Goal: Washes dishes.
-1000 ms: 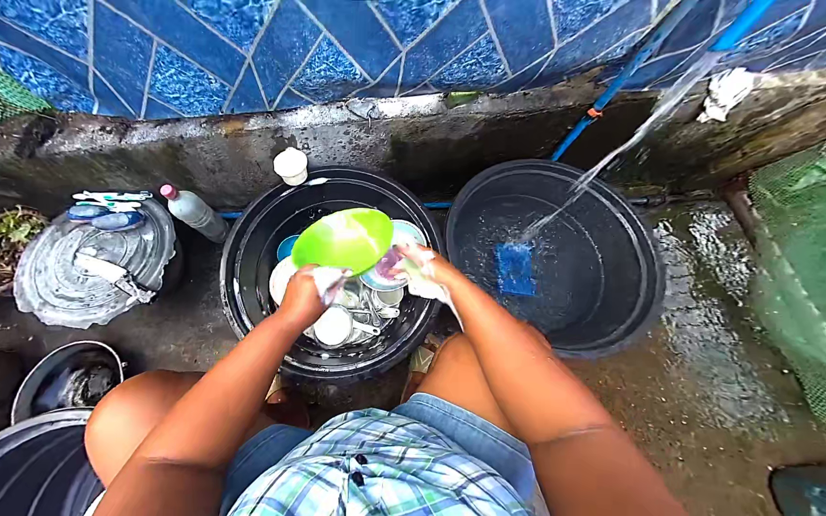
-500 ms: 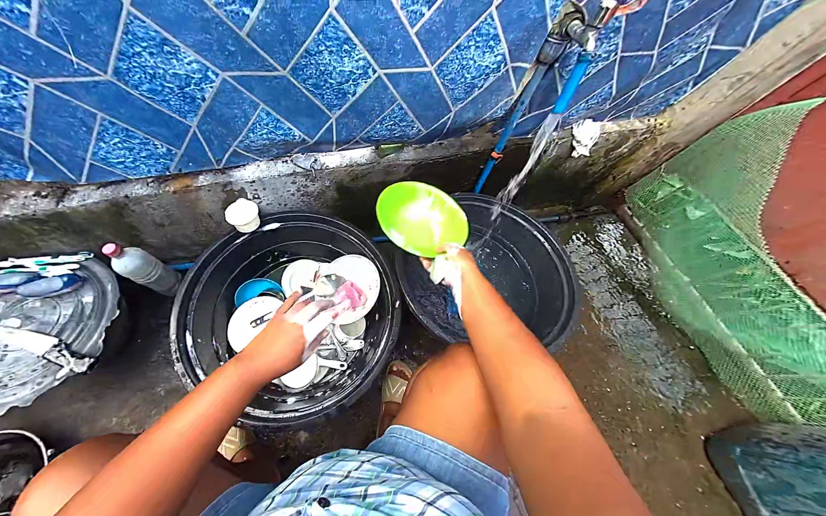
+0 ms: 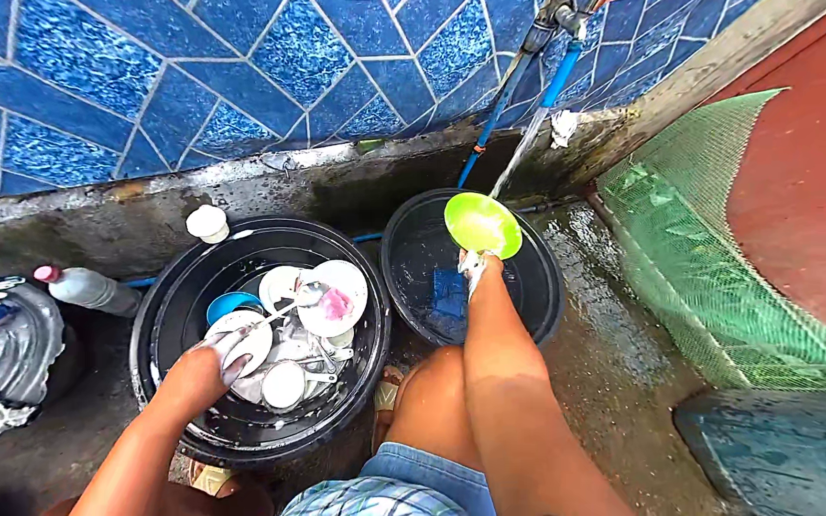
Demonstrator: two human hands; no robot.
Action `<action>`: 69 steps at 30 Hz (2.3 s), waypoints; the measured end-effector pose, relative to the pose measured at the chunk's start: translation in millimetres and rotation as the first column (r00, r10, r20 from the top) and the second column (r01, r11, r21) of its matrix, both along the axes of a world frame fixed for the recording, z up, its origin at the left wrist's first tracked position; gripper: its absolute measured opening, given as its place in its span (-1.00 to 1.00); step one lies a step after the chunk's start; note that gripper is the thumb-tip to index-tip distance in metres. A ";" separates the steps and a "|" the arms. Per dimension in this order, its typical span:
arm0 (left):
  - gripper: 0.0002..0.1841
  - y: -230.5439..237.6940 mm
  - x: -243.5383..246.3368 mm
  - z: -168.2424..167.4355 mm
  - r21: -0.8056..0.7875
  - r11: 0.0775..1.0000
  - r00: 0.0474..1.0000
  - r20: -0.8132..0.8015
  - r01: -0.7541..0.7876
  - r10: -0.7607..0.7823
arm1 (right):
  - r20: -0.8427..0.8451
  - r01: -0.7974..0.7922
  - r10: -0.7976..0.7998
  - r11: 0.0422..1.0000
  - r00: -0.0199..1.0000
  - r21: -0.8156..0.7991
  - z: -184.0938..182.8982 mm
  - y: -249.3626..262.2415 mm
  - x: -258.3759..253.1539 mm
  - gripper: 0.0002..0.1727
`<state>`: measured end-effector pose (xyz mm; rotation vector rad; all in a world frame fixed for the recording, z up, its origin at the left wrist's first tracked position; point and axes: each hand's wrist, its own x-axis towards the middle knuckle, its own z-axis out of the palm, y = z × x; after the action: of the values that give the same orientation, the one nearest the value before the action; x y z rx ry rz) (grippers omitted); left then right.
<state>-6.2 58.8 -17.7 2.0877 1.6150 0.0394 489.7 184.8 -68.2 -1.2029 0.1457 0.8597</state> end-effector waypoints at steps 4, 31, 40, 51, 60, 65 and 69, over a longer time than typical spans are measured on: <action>-0.45 3.9 13.8 1.1 -0.092 0.994 0.997 -0.056 0.055 -0.060 | 0.051 -0.002 0.004 1.000 0.999 -0.031 -2.8 4.7 -0.4 -0.49; -0.37 3.7 26.8 8.0 -0.248 0.967 0.983 -0.154 0.057 -0.098 | 0.099 -0.003 0.013 0.995 0.995 -0.100 -4.5 6.8 0.2 -0.45; -0.37 3.6 24.9 7.1 -0.259 0.964 0.981 -0.160 0.063 -0.108 | 0.109 0.003 0.007 0.996 0.994 -0.093 -6.4 7.1 0.2 -0.47; -0.35 3.4 24.6 5.2 -0.283 0.958 0.981 -0.170 0.043 -0.094 | 0.134 -0.026 0.039 0.995 0.990 -0.096 -8.5 7.7 1.2 -0.47; -0.34 3.8 27.2 6.9 -0.307 0.951 0.976 -0.192 0.036 -0.099 | 0.135 -0.009 0.022 0.995 0.991 -0.097 -6.0 9.3 -0.1 -0.43; -0.34 3.8 28.0 7.1 -0.320 0.947 0.974 -0.200 0.037 -0.106 | 0.110 0.001 0.008 0.996 0.994 -0.085 -6.7 10.7 1.0 -0.43; -0.34 3.2 27.1 8.6 -0.315 0.948 0.975 -0.199 0.032 -0.099 | 0.098 0.012 -0.006 0.998 0.995 -0.062 -8.7 10.6 2.3 -0.43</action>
<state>21.0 61.9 -9.2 1.9474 1.5513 -0.4479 492.0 195.4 -76.9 -1.2991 0.0991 0.7912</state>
